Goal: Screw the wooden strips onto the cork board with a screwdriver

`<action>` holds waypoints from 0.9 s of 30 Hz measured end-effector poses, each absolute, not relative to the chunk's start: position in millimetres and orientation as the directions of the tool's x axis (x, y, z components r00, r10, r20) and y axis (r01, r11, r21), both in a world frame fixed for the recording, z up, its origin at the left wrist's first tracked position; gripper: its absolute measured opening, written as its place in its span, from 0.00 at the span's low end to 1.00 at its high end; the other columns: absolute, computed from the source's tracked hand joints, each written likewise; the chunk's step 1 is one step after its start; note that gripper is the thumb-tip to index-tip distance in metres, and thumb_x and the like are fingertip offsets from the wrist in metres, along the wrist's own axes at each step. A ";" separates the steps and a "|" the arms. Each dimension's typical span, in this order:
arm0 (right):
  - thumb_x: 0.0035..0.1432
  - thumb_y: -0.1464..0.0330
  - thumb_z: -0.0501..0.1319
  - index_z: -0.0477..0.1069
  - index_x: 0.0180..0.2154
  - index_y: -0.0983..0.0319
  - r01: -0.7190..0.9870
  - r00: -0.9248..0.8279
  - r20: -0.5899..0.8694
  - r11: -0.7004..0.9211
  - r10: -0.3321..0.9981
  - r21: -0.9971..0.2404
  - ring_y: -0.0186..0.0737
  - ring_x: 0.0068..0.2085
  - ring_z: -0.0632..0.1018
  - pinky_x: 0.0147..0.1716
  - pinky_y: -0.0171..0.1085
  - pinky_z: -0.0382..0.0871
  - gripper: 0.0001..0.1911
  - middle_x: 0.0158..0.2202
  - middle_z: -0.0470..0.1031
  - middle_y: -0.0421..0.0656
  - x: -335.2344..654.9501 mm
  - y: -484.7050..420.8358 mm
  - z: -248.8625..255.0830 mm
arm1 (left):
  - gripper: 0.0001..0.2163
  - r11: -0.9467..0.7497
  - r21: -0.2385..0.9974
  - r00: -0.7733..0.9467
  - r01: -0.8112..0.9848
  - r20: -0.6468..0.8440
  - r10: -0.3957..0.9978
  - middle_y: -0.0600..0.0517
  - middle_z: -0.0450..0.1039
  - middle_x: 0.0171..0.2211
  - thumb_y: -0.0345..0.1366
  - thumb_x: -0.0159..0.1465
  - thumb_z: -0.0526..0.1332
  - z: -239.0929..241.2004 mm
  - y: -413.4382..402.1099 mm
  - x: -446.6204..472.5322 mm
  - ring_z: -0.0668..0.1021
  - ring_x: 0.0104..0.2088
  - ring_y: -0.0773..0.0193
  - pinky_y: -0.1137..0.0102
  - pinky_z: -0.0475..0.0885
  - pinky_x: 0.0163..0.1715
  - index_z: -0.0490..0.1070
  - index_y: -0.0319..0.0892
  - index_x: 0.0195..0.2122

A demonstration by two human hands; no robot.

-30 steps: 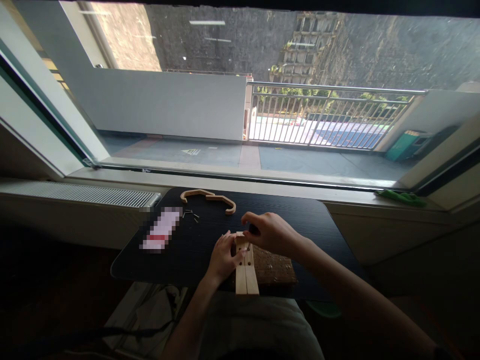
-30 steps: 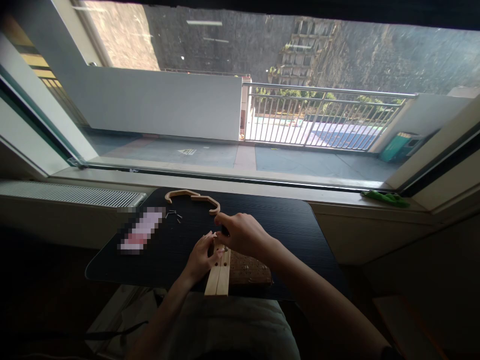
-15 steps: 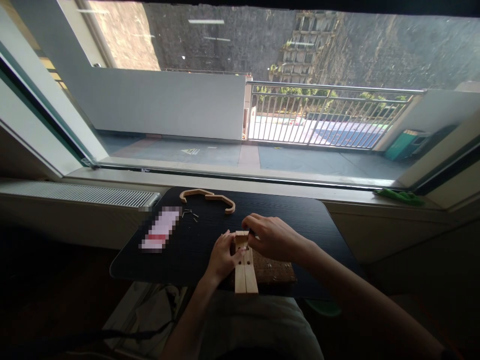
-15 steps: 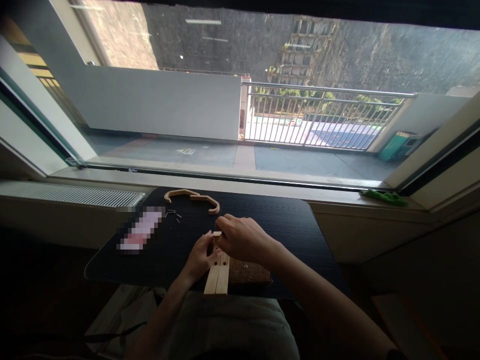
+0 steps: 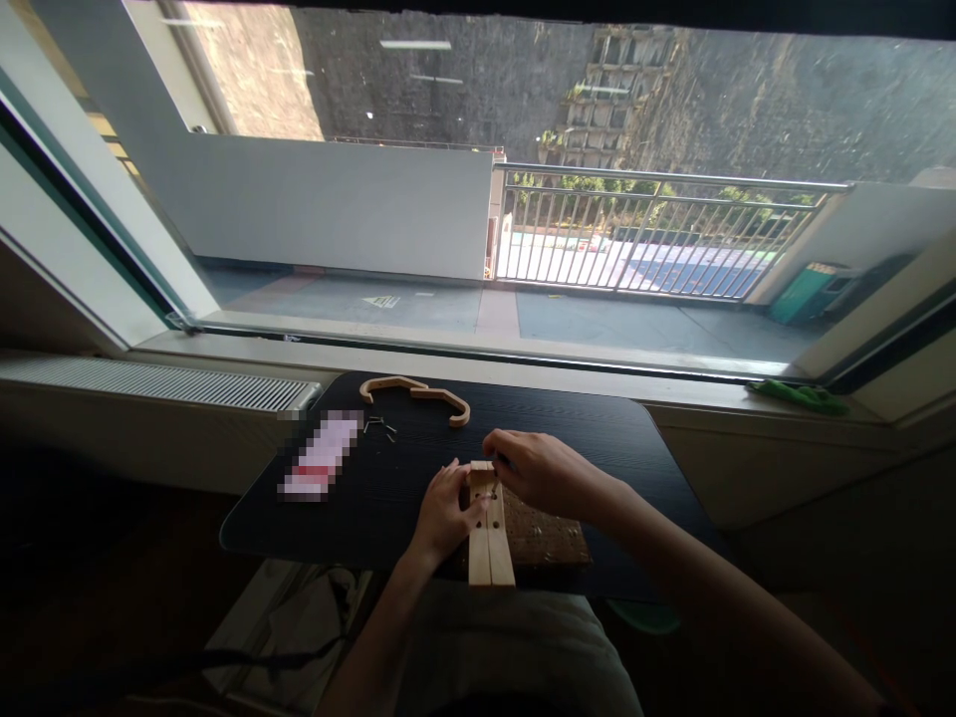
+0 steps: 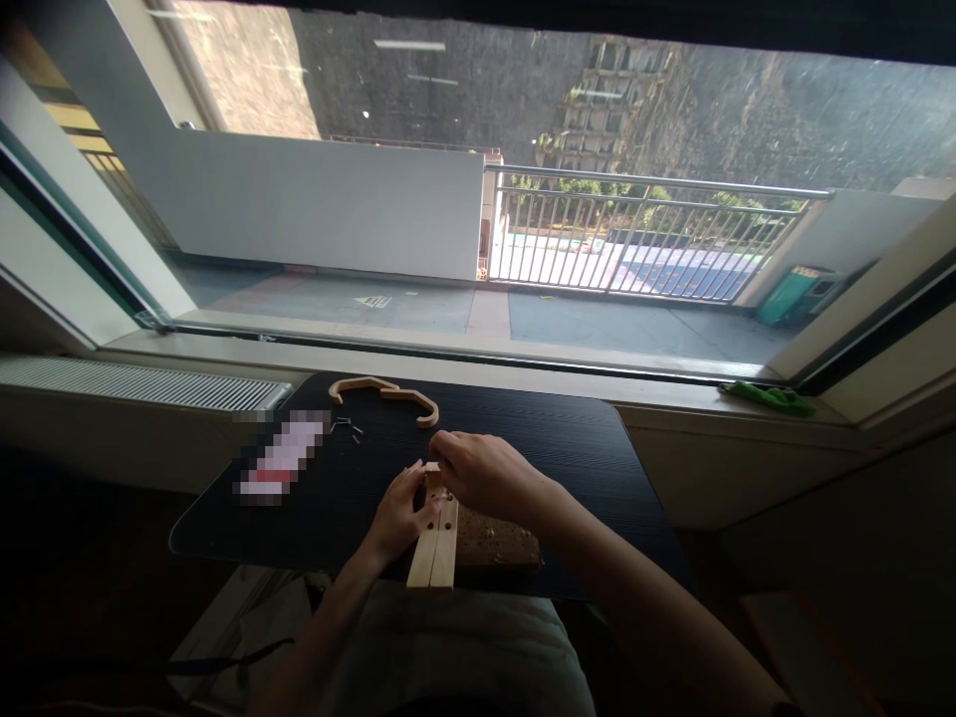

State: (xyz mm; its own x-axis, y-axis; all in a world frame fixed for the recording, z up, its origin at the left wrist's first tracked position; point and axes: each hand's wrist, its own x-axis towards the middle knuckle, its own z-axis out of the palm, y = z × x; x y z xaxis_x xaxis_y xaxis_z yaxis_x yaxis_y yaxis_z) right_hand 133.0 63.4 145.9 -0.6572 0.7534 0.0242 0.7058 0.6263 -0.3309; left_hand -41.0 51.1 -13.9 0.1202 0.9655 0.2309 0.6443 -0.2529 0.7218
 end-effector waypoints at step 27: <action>0.66 0.57 0.58 0.71 0.36 0.60 0.796 -0.600 -0.073 0.585 0.797 -0.153 0.36 0.26 0.73 0.24 0.34 0.49 0.14 0.25 0.73 0.40 131.9 73.0 152.5 | 0.15 -0.260 0.725 0.100 0.638 0.257 0.961 0.46 0.78 0.51 0.36 0.57 0.63 -21.6 53.3 -41.5 0.72 0.60 0.47 0.51 0.63 0.62 0.73 0.45 0.47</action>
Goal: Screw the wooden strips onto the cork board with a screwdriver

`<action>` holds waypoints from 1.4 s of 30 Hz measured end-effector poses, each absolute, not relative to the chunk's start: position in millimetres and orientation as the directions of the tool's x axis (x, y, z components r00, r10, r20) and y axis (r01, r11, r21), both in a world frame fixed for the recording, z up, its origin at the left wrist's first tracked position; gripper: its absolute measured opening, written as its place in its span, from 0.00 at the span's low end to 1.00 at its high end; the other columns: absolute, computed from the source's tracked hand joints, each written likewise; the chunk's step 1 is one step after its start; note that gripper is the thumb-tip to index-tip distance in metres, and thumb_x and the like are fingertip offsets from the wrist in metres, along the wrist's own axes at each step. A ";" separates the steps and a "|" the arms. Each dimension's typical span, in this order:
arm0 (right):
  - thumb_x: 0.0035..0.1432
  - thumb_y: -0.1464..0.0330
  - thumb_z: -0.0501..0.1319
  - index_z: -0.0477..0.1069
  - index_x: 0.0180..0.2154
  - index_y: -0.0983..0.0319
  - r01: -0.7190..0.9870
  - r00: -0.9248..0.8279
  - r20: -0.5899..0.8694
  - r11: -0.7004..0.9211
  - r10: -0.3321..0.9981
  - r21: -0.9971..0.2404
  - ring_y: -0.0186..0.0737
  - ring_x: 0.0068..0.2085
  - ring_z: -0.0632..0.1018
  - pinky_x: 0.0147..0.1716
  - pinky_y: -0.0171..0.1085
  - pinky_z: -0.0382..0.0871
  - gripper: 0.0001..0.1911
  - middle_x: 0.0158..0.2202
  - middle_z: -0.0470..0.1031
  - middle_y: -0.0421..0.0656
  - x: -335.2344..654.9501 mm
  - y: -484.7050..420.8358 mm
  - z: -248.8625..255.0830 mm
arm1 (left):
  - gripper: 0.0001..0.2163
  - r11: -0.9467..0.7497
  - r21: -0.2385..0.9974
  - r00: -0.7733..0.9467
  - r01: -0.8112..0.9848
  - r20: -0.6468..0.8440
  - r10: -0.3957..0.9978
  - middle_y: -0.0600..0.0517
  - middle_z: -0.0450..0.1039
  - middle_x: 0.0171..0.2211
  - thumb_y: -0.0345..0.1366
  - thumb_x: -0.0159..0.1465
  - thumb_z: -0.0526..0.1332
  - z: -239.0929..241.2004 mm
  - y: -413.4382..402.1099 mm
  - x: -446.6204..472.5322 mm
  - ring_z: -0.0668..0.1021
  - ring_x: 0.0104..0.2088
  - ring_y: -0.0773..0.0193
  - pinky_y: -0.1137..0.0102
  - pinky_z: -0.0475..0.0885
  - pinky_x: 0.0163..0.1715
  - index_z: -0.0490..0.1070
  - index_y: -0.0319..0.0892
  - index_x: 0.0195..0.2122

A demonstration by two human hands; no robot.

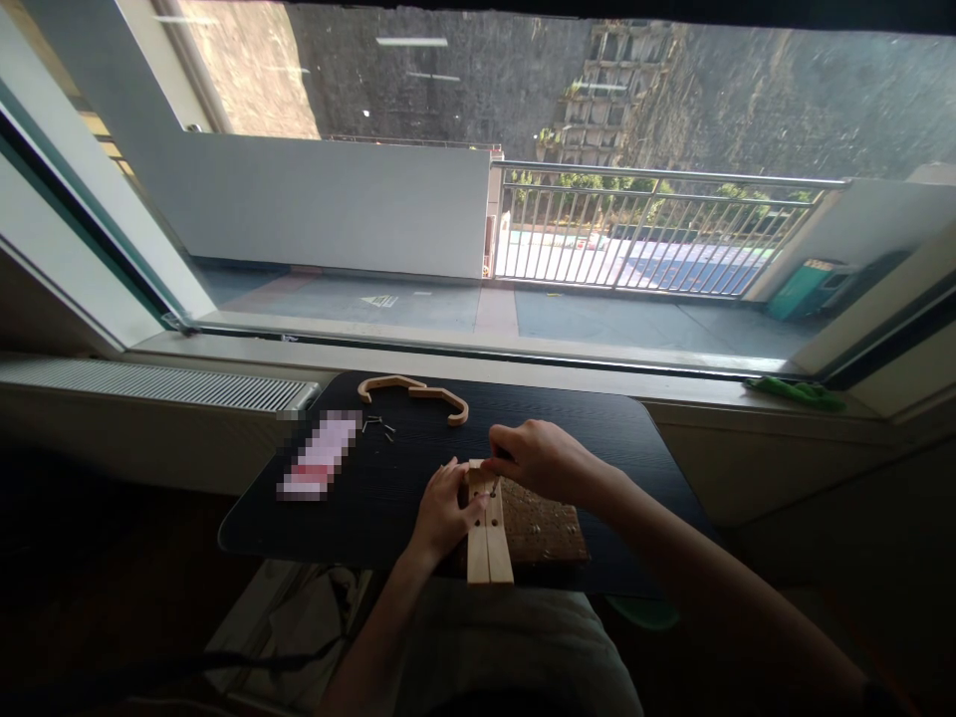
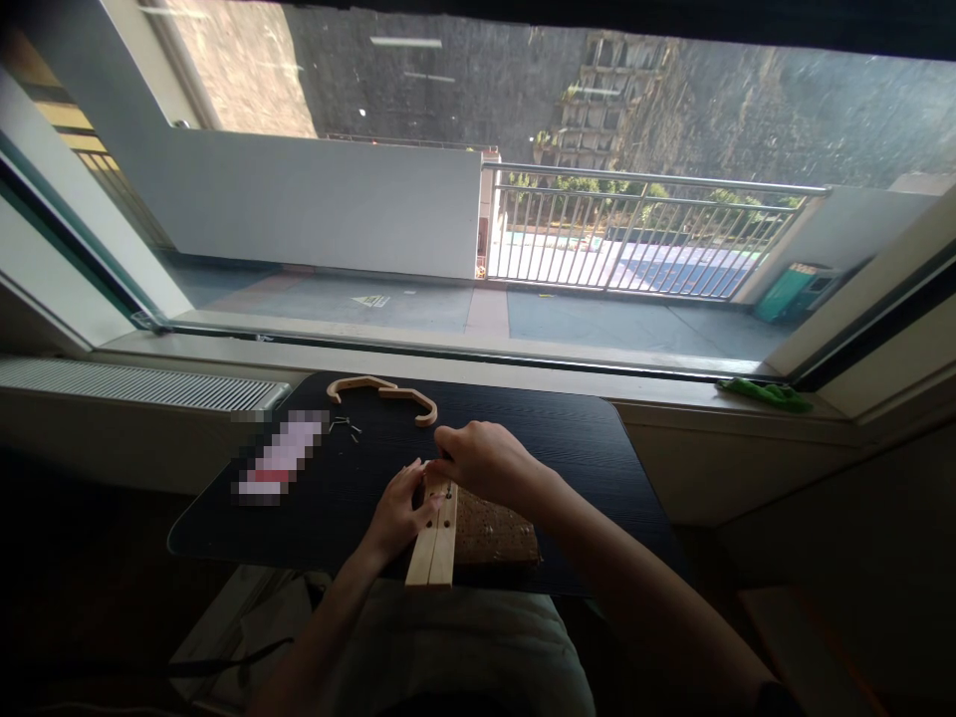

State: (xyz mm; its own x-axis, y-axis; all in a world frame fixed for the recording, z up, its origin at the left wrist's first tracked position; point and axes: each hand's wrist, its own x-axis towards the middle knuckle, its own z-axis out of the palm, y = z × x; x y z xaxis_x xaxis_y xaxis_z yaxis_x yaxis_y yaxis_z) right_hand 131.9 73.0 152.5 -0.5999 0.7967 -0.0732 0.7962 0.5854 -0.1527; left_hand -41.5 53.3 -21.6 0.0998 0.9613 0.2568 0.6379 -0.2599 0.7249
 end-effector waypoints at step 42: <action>0.66 0.72 0.56 0.68 0.32 0.63 0.681 -0.693 0.020 0.662 0.721 -0.313 0.33 0.30 0.69 0.29 0.33 0.56 0.08 0.31 0.73 0.41 145.2 75.5 145.2 | 0.15 -0.247 0.709 0.119 0.660 0.225 0.967 0.43 0.77 0.52 0.38 0.59 0.61 -16.3 52.4 -40.4 0.71 0.61 0.44 0.49 0.64 0.62 0.73 0.42 0.47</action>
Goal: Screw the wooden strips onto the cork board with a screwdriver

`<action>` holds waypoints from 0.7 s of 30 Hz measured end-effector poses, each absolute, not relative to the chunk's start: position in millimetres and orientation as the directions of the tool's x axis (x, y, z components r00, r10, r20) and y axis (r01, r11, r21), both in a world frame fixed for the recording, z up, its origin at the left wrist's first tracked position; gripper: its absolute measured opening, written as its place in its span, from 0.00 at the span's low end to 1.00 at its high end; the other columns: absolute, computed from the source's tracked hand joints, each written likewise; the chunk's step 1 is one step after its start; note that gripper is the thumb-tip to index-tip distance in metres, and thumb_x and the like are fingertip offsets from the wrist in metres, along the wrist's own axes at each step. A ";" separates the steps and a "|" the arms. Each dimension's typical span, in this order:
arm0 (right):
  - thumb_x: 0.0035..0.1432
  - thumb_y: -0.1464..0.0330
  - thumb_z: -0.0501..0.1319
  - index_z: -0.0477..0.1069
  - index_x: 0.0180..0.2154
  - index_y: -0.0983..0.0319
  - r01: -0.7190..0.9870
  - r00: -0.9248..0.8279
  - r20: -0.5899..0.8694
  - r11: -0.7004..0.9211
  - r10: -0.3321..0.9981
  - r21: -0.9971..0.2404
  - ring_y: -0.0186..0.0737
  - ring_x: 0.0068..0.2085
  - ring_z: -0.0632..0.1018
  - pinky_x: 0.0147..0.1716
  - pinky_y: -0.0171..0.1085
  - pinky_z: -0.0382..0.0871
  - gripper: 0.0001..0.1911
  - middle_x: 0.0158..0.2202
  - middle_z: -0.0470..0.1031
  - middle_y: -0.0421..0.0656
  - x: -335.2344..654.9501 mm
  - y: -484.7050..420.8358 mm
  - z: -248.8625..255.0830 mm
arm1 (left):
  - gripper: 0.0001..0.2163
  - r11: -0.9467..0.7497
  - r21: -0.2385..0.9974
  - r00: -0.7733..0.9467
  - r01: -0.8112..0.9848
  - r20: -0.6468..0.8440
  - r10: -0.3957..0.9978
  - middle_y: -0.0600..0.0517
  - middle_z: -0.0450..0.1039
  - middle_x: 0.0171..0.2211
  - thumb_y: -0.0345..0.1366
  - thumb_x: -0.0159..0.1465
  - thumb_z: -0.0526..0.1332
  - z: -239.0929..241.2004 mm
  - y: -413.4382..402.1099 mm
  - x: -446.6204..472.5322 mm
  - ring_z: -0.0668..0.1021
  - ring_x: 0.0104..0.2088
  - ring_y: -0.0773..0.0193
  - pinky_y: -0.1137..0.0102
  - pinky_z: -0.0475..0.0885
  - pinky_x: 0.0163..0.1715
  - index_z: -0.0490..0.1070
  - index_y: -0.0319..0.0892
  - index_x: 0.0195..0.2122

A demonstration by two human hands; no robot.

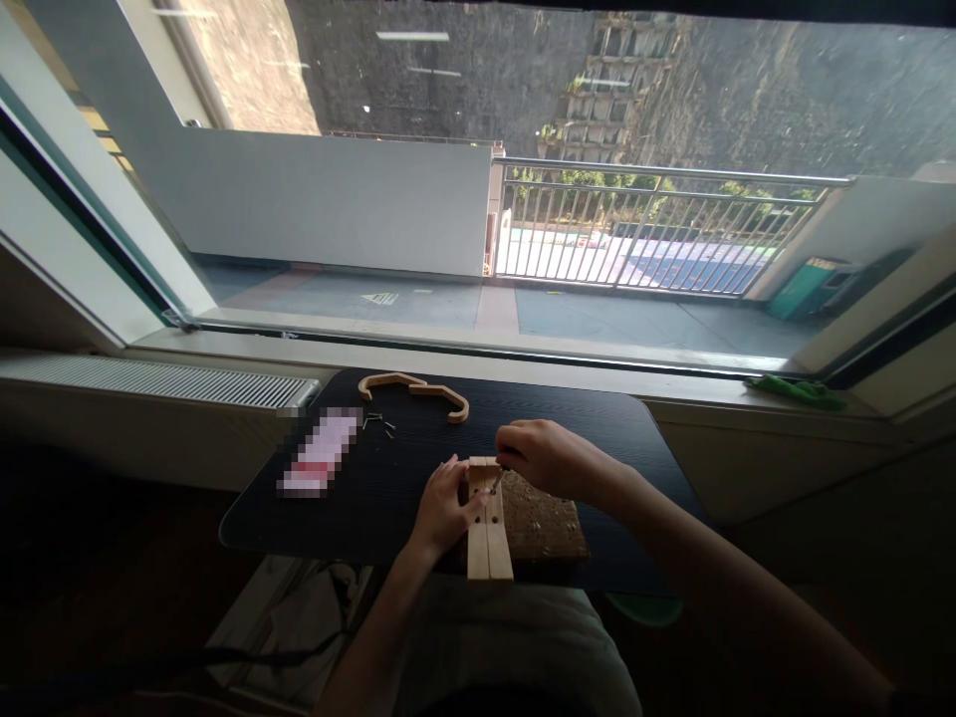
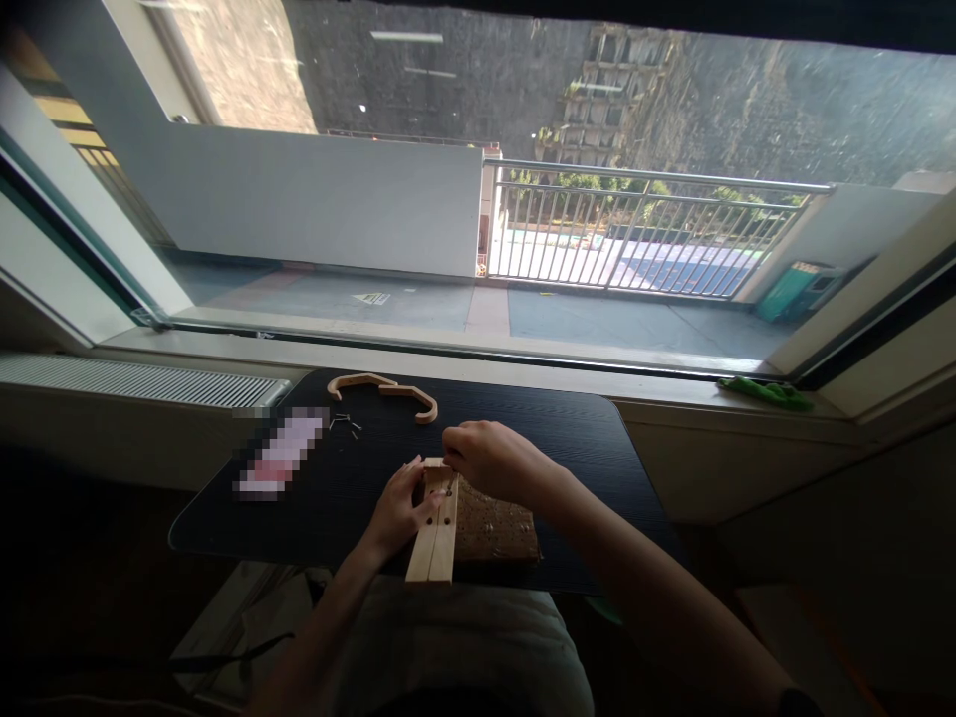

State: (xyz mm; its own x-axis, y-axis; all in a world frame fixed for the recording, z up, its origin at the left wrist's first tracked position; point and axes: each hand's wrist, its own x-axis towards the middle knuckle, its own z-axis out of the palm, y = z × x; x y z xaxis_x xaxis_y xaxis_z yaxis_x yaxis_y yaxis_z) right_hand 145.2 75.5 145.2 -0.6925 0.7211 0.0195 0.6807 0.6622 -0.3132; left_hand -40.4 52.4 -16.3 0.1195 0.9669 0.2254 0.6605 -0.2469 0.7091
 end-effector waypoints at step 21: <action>0.65 0.69 0.57 0.69 0.39 0.63 0.648 -0.756 -0.061 0.731 0.652 -0.215 0.34 0.30 0.71 0.25 0.34 0.53 0.04 0.35 0.73 0.43 130.7 69.3 157.3 | 0.16 -0.250 0.711 0.128 0.657 0.222 0.967 0.41 0.76 0.52 0.39 0.59 0.61 -15.6 52.5 -41.2 0.71 0.61 0.44 0.48 0.63 0.62 0.72 0.41 0.47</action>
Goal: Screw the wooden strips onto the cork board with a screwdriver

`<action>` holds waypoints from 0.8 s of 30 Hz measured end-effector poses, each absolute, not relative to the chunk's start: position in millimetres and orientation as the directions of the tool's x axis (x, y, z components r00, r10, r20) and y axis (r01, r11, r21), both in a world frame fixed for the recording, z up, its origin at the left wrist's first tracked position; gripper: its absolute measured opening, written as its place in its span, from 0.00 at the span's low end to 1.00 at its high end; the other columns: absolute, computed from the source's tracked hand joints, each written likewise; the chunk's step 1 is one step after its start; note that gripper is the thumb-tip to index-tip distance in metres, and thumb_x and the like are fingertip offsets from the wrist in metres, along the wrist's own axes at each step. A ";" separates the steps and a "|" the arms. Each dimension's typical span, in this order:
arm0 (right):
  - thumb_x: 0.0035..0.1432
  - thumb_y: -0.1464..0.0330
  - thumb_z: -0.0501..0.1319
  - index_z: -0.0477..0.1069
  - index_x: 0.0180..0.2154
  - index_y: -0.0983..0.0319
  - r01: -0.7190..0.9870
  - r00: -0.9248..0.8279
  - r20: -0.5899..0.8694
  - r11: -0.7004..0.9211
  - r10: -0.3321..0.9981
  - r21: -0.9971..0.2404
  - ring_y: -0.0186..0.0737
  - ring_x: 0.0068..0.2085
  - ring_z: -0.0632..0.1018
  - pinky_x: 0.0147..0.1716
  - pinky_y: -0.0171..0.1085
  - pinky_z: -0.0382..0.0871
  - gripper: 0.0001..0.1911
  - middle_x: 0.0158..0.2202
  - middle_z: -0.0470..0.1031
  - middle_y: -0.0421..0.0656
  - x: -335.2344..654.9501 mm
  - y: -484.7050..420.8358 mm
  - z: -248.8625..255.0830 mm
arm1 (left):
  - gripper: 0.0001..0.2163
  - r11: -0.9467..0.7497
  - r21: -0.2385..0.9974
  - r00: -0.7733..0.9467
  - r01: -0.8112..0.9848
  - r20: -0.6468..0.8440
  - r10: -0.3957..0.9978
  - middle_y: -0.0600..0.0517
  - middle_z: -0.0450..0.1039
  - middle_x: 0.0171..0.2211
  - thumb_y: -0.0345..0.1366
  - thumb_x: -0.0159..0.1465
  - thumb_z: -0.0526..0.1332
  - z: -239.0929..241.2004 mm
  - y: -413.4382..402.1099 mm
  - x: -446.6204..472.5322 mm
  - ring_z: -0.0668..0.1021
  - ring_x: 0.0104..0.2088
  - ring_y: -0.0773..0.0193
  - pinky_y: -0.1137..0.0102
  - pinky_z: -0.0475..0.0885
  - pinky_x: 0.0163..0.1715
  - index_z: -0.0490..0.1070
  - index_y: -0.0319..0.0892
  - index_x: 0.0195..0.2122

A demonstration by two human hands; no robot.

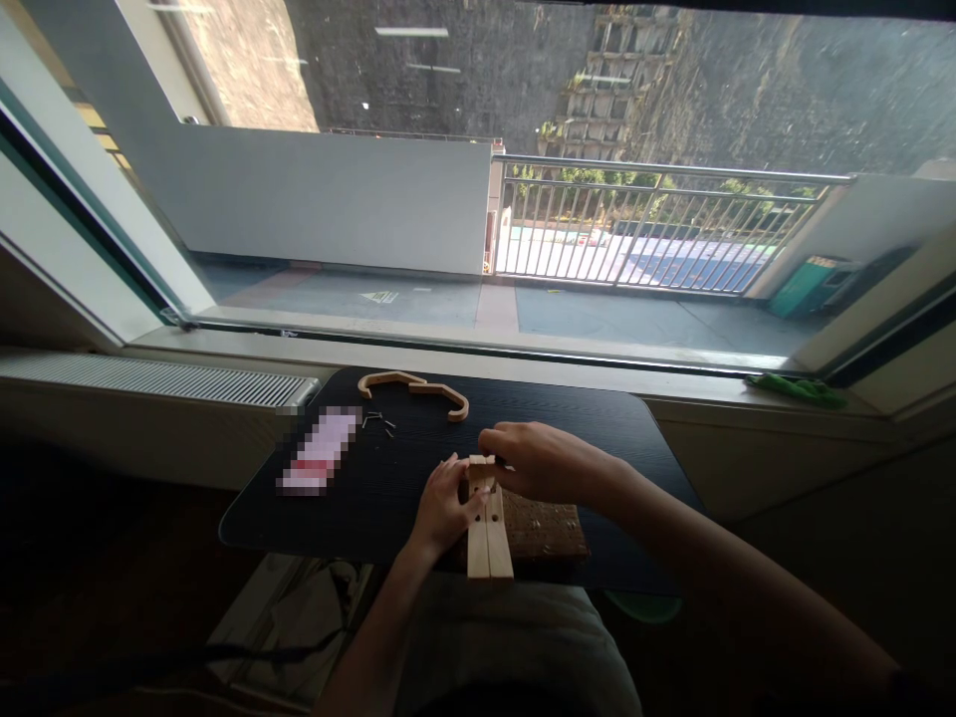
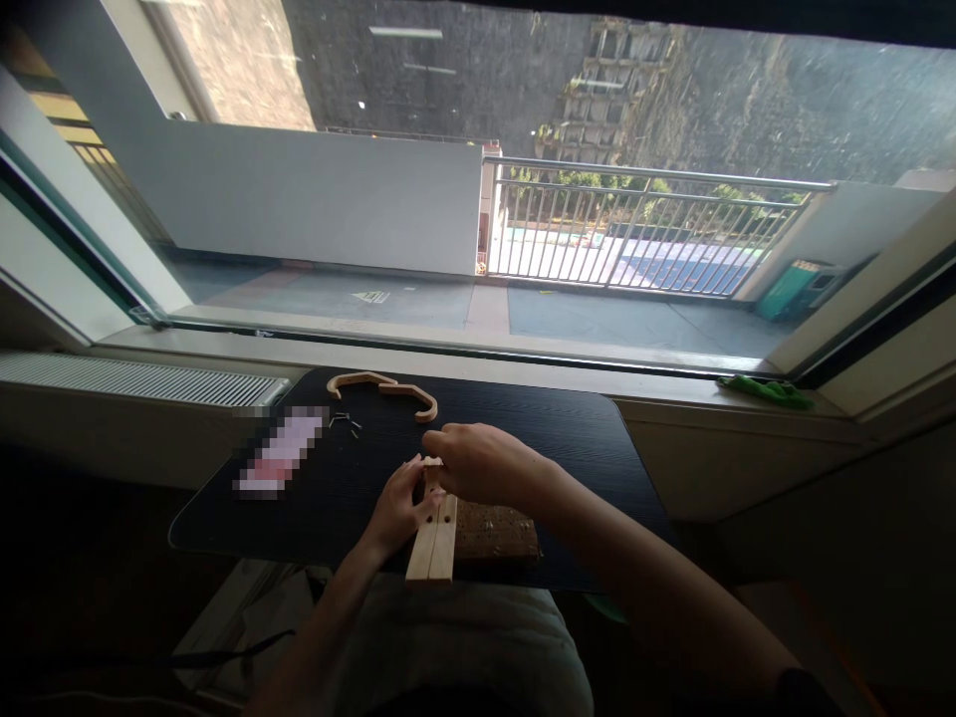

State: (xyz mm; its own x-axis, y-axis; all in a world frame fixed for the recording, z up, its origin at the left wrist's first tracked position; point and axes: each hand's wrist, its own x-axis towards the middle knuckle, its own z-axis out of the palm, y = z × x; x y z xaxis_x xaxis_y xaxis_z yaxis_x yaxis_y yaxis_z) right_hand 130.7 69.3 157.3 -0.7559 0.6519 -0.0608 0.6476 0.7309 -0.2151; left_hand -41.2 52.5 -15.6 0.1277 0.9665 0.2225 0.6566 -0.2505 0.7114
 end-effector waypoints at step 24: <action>0.66 0.68 0.54 0.68 0.43 0.63 0.720 -0.683 -0.253 0.689 0.685 -0.078 0.40 0.31 0.77 0.23 0.35 0.52 0.07 0.35 0.78 0.48 124.9 71.9 173.7 | 0.14 -0.258 0.707 0.123 0.658 0.236 0.964 0.43 0.78 0.49 0.38 0.58 0.61 -17.8 52.6 -40.2 0.72 0.60 0.45 0.49 0.63 0.62 0.73 0.42 0.46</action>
State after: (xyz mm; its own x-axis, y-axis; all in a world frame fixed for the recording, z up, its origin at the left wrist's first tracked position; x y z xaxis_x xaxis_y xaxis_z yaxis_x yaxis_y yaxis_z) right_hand 124.9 71.9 173.7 -0.6831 0.6850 -0.2534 0.7202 0.6894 -0.0779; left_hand -40.2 52.6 -17.8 0.1231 0.9638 0.2364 0.6583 -0.2575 0.7073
